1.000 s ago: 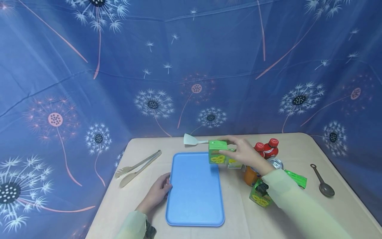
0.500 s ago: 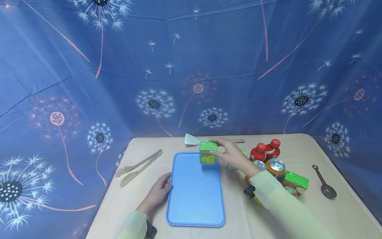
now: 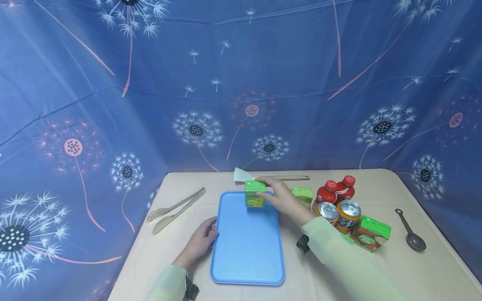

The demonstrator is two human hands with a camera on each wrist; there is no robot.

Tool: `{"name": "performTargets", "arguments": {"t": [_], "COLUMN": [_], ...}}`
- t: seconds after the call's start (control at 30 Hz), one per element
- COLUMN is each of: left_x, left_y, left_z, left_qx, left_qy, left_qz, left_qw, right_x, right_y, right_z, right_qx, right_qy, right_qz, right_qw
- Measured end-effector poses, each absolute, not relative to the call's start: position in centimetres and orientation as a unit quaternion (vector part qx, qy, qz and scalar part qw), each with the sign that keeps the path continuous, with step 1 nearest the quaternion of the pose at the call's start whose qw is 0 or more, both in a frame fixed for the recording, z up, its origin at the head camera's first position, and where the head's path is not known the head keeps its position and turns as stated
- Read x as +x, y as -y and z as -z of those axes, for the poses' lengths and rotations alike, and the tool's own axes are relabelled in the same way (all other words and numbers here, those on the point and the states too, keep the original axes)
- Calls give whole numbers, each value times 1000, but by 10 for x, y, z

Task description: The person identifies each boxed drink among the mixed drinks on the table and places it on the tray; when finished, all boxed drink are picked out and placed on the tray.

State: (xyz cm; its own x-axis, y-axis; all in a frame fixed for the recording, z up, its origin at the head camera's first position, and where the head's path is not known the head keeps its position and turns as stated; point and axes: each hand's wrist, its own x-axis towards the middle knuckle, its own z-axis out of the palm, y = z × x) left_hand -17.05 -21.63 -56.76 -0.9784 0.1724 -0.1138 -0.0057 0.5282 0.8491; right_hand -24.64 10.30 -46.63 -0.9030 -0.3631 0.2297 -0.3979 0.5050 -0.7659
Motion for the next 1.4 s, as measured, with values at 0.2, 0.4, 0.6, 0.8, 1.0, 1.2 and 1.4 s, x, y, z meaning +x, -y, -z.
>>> {"name": "performTargets", "arguments": {"t": [0.2,0.4,0.6,0.8,1.0,1.2,1.4], "left_x": [-170,-170,-171,-172,-172,-172,-172], "left_y": [217,217,218,217,216,216,217], "left_z": [569,567,566,569,568,568,569], "left_qx": [58,62,60,61,52,49,54], "left_qy": [-868,-865,-866,-866,-864,-862,-866], "left_qz": [-484,-489,-486,-485,-489,-493,-488], "left_qw": [94,100,103,102,107,109,100], "right_x": [-249,-254,-259,-266,-270,-272,-273], "right_y": [-93,-83,-72,-63,-57,-54,-49], "right_z": [473,481,491,499,502,507,510], "right_qx": [224,226,219,206,195,189,200], "right_qy": [866,856,853,854,858,855,851], "right_qz": [-447,-465,-474,-477,-475,-483,-485], "right_qw": [5,1,-4,-4,-6,-16,-13]}}
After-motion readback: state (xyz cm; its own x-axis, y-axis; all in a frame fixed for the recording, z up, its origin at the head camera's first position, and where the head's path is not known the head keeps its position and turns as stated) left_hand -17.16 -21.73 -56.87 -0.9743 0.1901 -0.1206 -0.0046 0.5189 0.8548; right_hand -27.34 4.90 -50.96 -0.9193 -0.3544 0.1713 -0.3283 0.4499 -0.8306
